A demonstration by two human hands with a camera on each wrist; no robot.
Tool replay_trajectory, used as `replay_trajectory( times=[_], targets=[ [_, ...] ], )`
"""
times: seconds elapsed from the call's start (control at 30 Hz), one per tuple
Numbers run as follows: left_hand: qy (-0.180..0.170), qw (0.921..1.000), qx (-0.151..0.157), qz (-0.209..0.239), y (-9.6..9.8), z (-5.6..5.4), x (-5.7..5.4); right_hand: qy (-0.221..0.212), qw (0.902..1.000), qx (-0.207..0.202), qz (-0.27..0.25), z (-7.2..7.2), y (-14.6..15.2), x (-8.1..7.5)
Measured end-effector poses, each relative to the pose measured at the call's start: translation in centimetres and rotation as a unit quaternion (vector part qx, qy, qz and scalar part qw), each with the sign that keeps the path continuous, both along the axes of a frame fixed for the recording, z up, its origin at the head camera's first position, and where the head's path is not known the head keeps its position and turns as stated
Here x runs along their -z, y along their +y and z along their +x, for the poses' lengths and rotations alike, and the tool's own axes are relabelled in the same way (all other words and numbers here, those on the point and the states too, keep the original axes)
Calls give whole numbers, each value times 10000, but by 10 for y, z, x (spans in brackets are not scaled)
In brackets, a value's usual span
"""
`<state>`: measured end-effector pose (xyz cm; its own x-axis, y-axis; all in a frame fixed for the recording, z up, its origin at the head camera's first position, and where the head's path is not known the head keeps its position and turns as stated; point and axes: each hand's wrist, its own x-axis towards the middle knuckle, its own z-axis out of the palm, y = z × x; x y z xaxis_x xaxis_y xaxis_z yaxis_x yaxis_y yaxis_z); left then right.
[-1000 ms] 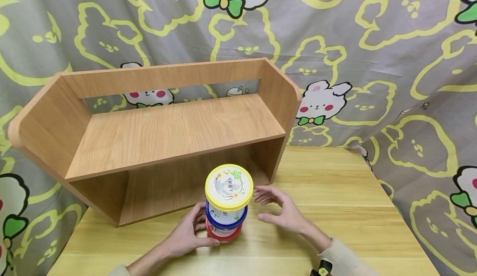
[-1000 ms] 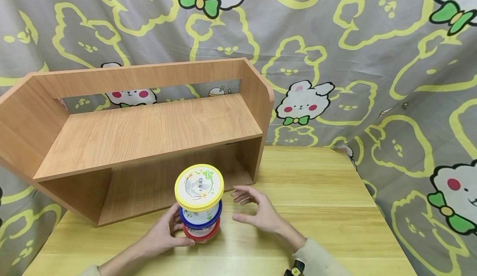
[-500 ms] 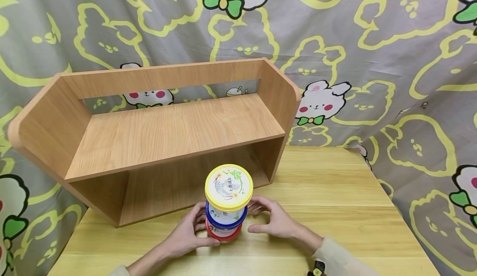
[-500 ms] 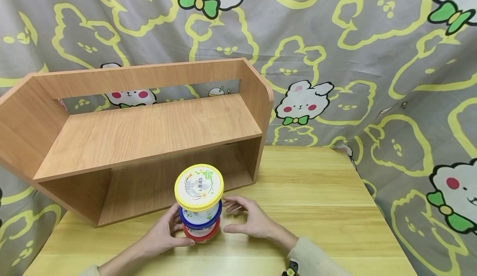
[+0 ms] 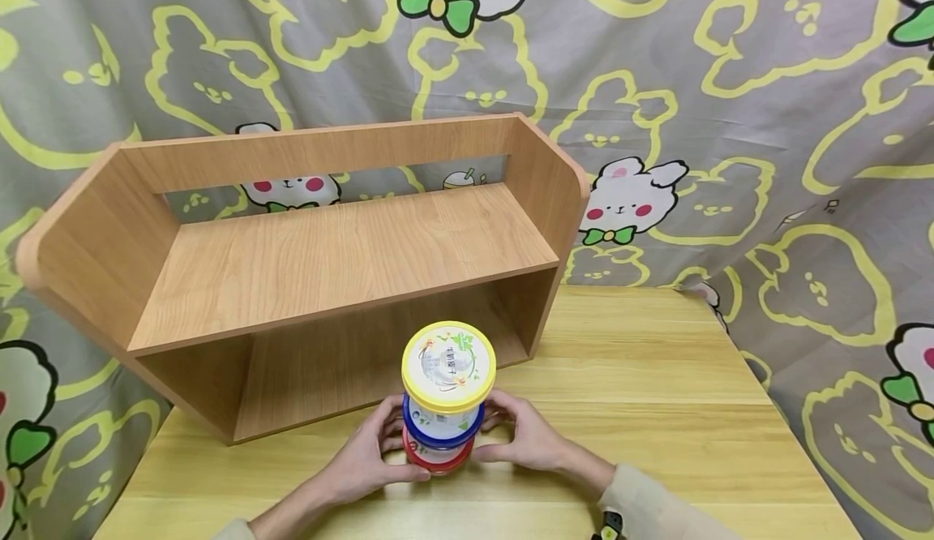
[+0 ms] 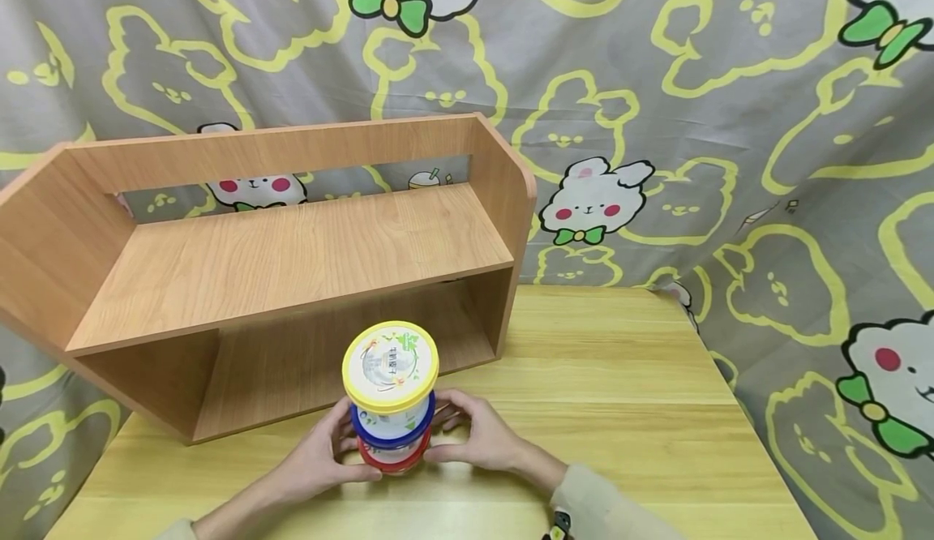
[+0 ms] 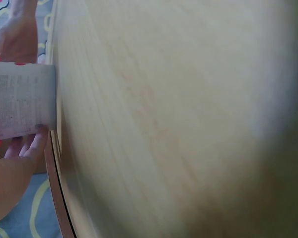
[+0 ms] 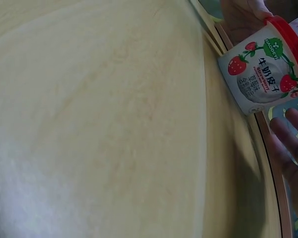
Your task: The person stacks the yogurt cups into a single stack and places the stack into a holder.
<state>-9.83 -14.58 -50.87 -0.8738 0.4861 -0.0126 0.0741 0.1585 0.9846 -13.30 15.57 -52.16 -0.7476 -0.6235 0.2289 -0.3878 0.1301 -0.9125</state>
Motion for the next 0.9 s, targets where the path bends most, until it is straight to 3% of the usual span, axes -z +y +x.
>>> replay_trajectory(
  times=[0.53, 0.9],
  targets=[
    [-50, 10000, 27, -20, 0, 0, 0, -704, 9953, -456, -476, 1, -11, 10],
    [-81, 10000, 19, -13, 0, 0, 0, -611, 9962, -484, -400, -2, -16, 14]
  ],
)
